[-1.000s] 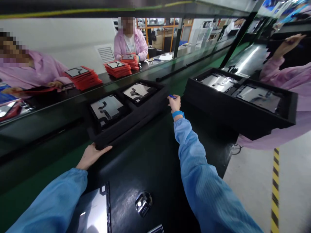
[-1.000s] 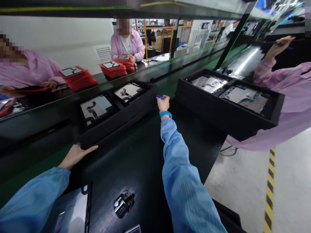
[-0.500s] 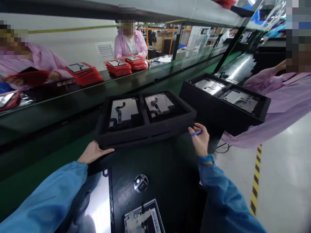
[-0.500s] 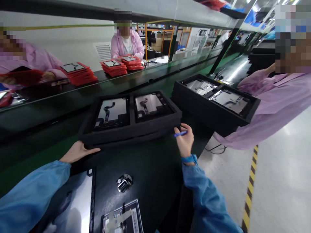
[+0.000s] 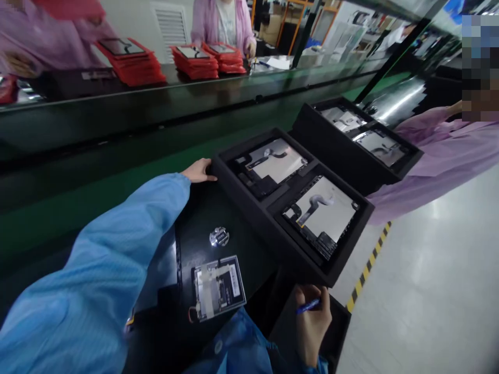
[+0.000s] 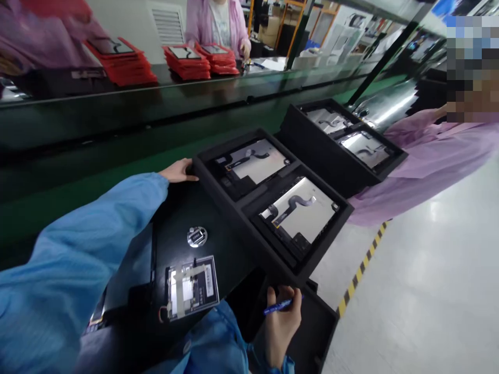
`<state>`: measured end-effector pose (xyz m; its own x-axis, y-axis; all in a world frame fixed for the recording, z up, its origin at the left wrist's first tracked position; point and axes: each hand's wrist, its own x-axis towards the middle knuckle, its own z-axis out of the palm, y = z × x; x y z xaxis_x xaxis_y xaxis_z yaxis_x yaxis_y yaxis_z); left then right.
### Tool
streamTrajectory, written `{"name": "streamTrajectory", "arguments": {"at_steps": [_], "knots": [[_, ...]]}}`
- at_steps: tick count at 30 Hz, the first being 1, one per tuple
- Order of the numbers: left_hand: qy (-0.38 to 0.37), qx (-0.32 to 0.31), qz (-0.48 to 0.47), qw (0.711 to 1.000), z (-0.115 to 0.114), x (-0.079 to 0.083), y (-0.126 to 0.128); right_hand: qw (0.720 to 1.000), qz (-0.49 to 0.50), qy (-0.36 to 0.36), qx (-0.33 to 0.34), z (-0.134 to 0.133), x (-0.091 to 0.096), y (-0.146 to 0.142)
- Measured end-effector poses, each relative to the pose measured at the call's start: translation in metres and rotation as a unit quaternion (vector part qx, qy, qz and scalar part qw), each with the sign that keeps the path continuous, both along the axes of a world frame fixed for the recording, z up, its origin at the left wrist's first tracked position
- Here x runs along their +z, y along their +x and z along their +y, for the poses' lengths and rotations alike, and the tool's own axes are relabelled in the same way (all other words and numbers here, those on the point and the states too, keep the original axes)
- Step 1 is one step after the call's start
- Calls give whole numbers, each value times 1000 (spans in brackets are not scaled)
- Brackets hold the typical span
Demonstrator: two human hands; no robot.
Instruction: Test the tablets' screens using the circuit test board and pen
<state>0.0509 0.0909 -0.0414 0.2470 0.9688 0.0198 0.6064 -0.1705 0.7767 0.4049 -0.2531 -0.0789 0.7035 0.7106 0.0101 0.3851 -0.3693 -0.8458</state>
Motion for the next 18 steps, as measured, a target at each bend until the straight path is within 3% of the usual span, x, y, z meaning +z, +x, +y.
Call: {"name": "streamTrajectory", "arguments": {"at_steps": [3, 5, 8, 11, 13, 15, 17, 18], "knots": [[-13, -27, 33, 999, -9, 2, -2, 999, 15, 7, 34, -4, 2, 5], [-3, -26, 50, 998, -32, 11, -20, 998, 15, 30, 50, -5, 4, 13], [30, -10, 97, 995, -102, 33, -71, 987, -50, 150, 22, -11, 16, 17], [38, 15, 126, 991, -203, 45, -121, 958, -128, 254, 34, -20, 29, 2], [32, 57, 134, 989, -266, 38, -138, 948, -143, 242, 148, -23, 31, -19], [22, 76, 136, 988, -312, 21, -140, 913, -160, 193, 322, -22, 26, -45], [20, 67, 143, 987, -336, -2, -134, 847, -189, 144, 475, -17, 18, -72], [23, 55, 146, 988, -341, -13, -130, 821, -198, 128, 520, -14, 14, -84]]}}
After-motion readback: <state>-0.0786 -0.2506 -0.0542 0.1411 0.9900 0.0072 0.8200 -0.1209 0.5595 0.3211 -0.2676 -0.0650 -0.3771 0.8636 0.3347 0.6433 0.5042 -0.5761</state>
